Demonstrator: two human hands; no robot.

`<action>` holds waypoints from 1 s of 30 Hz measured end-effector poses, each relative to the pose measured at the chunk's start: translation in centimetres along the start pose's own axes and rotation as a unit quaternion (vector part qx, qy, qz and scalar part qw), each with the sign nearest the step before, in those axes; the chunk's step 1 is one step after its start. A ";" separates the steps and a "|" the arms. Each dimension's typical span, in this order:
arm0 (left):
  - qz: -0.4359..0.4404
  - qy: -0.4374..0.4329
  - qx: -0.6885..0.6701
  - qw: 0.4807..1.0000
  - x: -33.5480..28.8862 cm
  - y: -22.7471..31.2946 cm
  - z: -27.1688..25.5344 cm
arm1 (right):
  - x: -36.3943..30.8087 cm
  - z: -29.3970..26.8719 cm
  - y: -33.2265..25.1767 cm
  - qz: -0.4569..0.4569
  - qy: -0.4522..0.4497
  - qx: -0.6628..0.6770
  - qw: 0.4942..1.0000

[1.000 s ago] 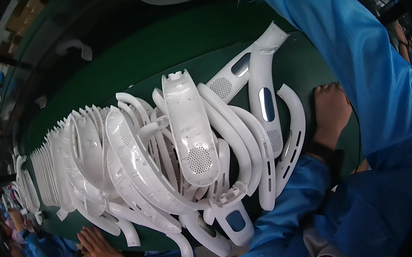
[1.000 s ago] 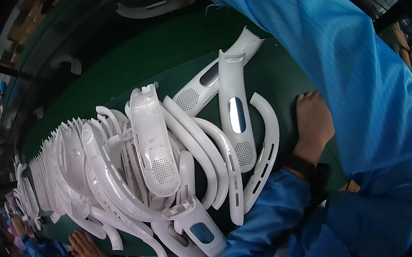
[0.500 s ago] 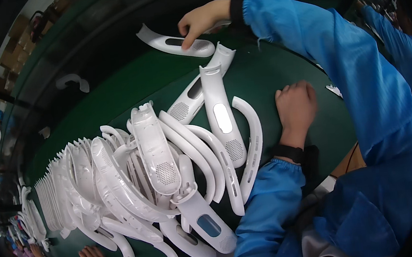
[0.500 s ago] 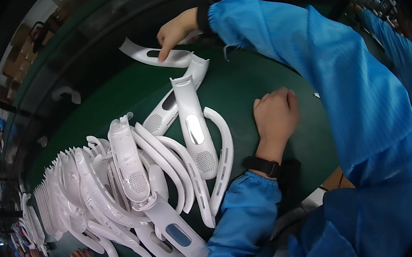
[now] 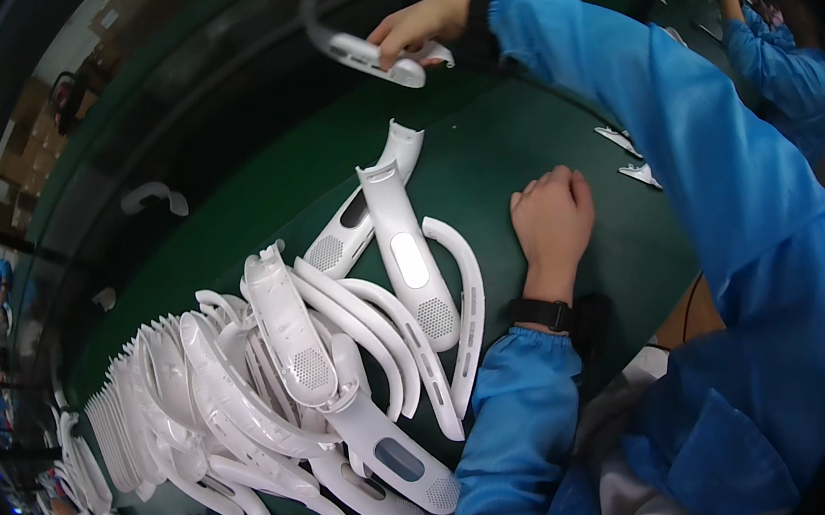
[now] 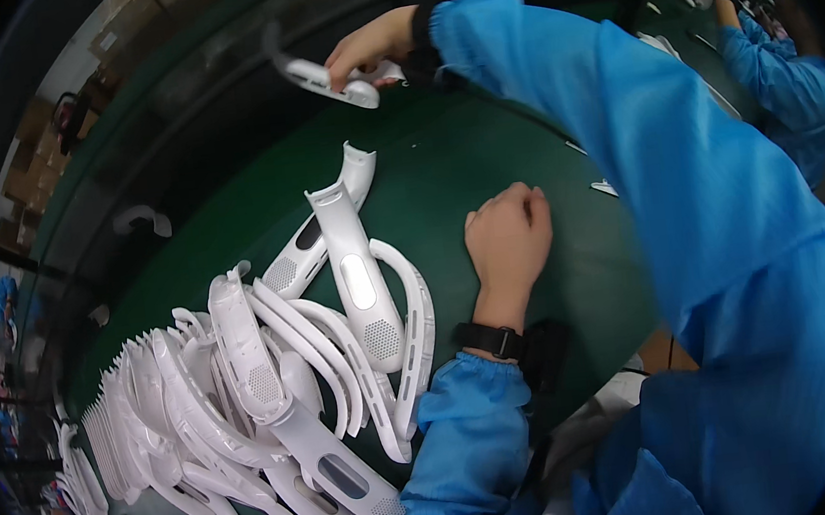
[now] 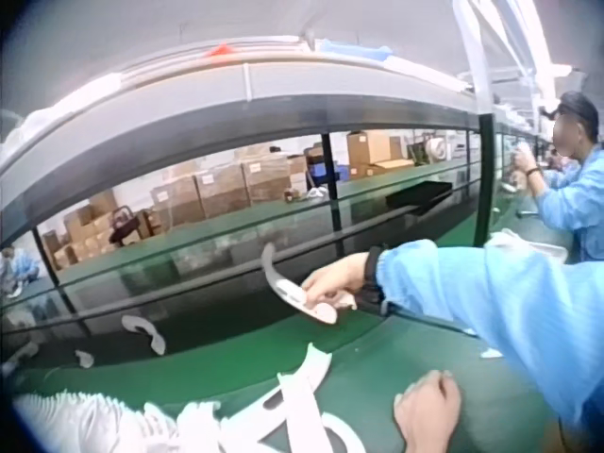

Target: Assembling white plastic neck fan components at a factory workbench, including inserting mesh and attaching brackets.

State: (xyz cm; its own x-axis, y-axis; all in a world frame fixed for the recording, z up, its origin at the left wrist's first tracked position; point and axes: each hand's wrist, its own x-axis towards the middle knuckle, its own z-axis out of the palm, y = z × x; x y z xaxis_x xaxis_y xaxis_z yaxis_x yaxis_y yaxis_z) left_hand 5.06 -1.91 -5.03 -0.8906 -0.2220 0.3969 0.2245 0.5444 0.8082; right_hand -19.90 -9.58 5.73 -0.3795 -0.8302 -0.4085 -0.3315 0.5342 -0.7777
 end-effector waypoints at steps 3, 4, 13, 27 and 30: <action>-0.005 -0.015 0.026 1.000 0.2 0.3 0.3 | -7.8 -1.4 4.7 0.009 0.064 0.170 0.983; 0.008 -0.026 0.013 1.000 0.7 0.6 0.8 | -11.0 -1.3 6.3 0.035 0.118 0.229 0.966; 0.195 0.142 0.088 0.966 1.2 1.2 -1.5 | -20.0 3.2 9.0 0.188 -0.085 -0.195 0.959; 0.147 -0.091 0.318 0.932 2.4 1.7 -1.3 | -25.1 8.4 12.4 -0.140 0.233 0.189 0.944; 0.170 -0.046 0.272 0.946 2.6 1.7 -0.7 | -24.4 11.1 13.2 -0.245 0.279 0.342 0.863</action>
State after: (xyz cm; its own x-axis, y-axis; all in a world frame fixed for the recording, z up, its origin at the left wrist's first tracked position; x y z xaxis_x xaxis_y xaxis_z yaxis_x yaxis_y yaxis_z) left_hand 3.39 -2.11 -2.31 -0.8396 0.0975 0.5343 0.2892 0.9130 0.2878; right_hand -5.38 15.91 0.12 -0.7587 -0.6214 0.1953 -0.0550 -0.2376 -0.9698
